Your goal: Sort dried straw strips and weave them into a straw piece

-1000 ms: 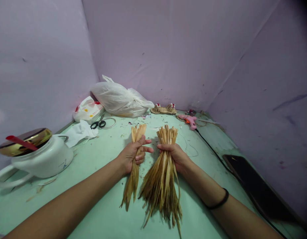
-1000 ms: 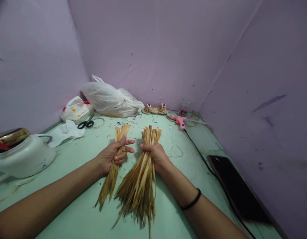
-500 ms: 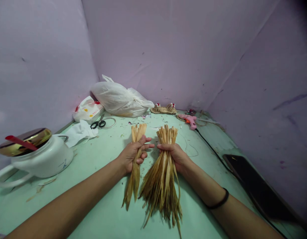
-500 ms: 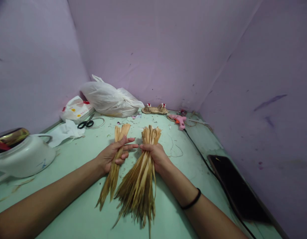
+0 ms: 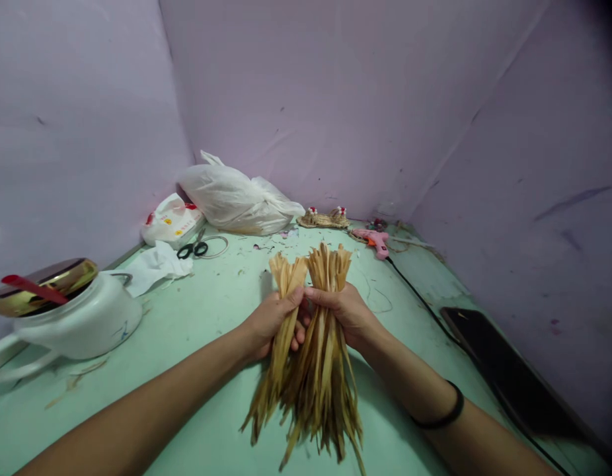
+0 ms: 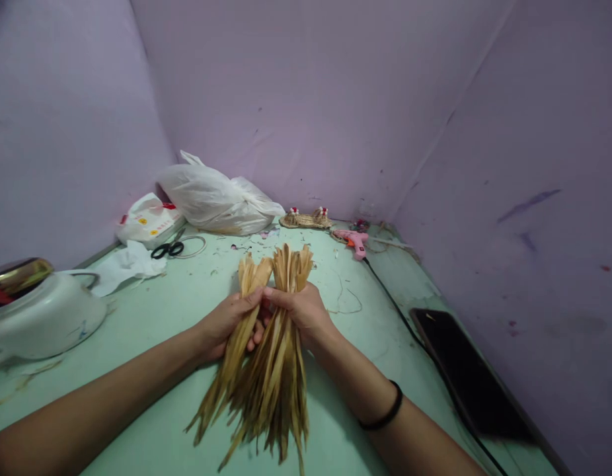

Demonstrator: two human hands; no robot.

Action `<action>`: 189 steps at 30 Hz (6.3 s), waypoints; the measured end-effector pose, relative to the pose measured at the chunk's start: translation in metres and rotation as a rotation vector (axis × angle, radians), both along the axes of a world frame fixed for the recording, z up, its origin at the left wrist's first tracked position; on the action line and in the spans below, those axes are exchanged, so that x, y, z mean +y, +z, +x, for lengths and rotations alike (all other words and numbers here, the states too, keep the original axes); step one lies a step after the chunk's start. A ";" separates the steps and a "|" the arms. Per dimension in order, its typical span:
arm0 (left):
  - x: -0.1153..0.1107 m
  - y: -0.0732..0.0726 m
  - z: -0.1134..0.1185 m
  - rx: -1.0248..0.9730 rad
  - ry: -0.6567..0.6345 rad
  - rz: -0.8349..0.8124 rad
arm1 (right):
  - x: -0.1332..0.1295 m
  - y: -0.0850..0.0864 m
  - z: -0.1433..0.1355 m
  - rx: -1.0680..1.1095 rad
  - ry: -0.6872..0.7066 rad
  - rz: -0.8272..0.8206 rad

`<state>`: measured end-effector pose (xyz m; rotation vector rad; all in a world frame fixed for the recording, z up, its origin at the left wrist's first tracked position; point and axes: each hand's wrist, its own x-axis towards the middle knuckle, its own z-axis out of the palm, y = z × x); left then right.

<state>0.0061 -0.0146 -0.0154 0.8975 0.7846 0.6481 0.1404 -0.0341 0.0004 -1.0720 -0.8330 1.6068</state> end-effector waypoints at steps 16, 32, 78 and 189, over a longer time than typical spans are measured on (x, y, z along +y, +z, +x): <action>0.004 0.002 -0.002 -0.042 0.166 -0.108 | 0.001 -0.004 -0.003 0.057 -0.040 -0.019; 0.002 0.000 -0.002 -0.213 0.180 -0.098 | 0.006 -0.011 0.002 -0.123 -0.219 -0.016; 0.008 0.006 -0.008 -0.165 0.199 -0.016 | 0.004 -0.002 0.004 -0.191 -0.092 0.000; -0.003 0.005 -0.002 -0.055 0.264 0.080 | 0.001 0.003 0.003 -0.041 0.052 -0.110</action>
